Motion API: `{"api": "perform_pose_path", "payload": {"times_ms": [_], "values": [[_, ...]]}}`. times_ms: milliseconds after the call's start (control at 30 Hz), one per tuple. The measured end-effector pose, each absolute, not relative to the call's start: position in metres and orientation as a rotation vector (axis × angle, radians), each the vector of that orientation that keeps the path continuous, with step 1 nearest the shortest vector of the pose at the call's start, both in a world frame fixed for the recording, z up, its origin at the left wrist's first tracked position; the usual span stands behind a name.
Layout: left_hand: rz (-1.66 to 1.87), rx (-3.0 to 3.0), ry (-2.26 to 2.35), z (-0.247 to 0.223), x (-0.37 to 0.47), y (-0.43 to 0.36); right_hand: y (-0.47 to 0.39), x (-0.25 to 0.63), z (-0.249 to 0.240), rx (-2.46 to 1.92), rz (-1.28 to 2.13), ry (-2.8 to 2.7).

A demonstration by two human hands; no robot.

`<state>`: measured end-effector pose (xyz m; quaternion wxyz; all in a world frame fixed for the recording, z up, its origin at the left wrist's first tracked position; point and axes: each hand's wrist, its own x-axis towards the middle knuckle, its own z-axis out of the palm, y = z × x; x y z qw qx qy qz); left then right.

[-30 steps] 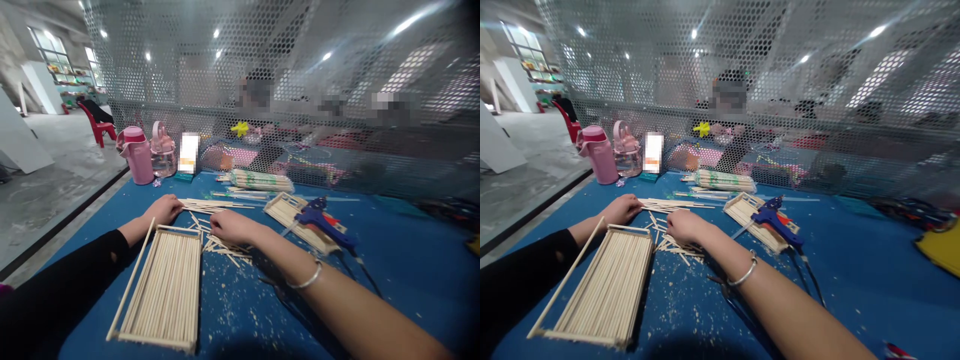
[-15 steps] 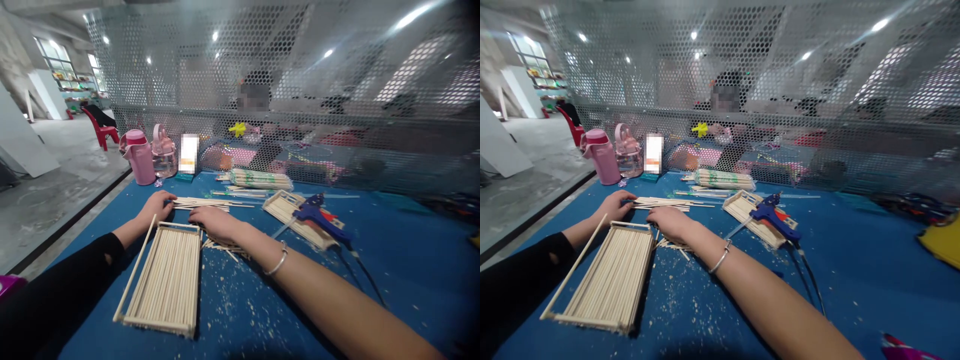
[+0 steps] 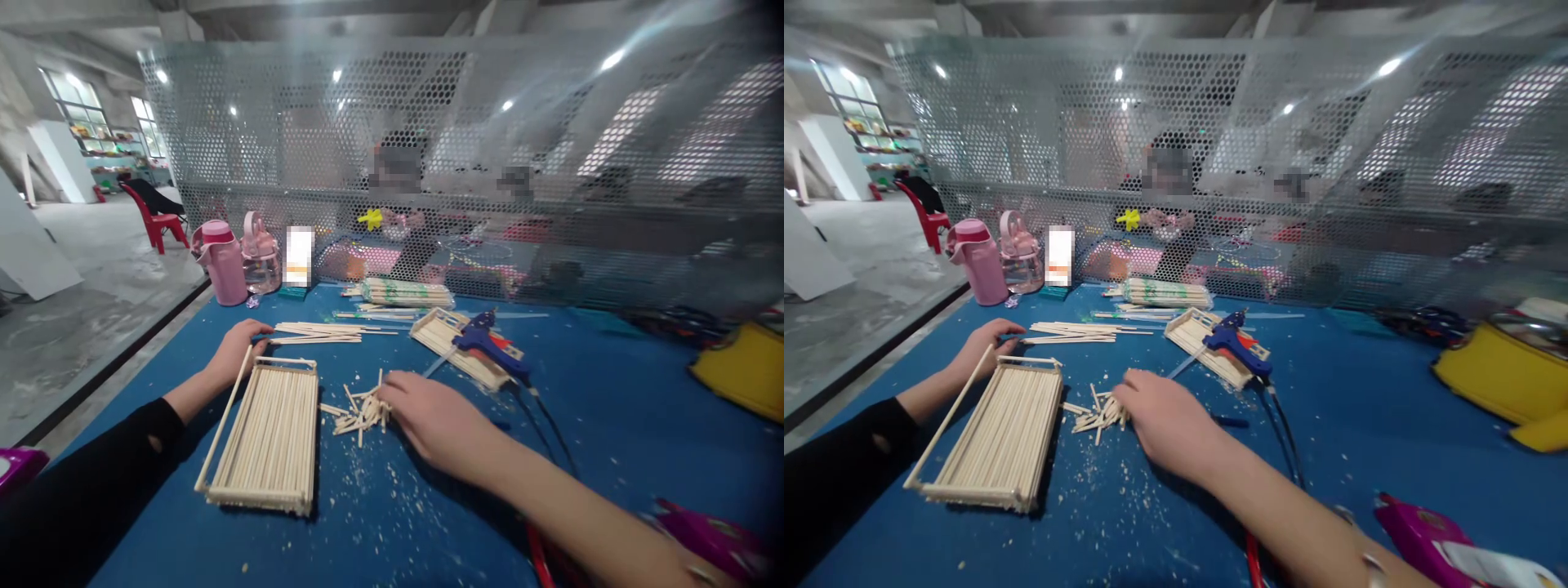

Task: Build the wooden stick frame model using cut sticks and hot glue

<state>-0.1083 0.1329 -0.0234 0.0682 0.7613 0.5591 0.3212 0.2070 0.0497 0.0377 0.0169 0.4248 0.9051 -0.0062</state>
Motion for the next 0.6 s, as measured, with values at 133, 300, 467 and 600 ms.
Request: {"api": "perform_pose_path", "payload": {"times_ms": [133, 300, 467, 600], "values": [[0.971, 2.288, 1.722, -0.016, -0.112, 0.124, 0.021, 0.242, 0.044, 1.708, -0.211, 2.234], [0.987, 2.216, 1.758, -0.019, -0.113, 0.119, 0.003, 0.255, 0.027, 1.828, -0.268, 2.108], [0.933, 2.162, 1.816, -0.015, -0.112, 0.104, 0.014, 0.254, 0.025, 1.942, -0.172, 2.064], [0.885, 2.137, 1.838, -0.009, -0.111, 0.085, 0.039, 0.235, 0.043, 1.883, -0.077, 2.333]]}}
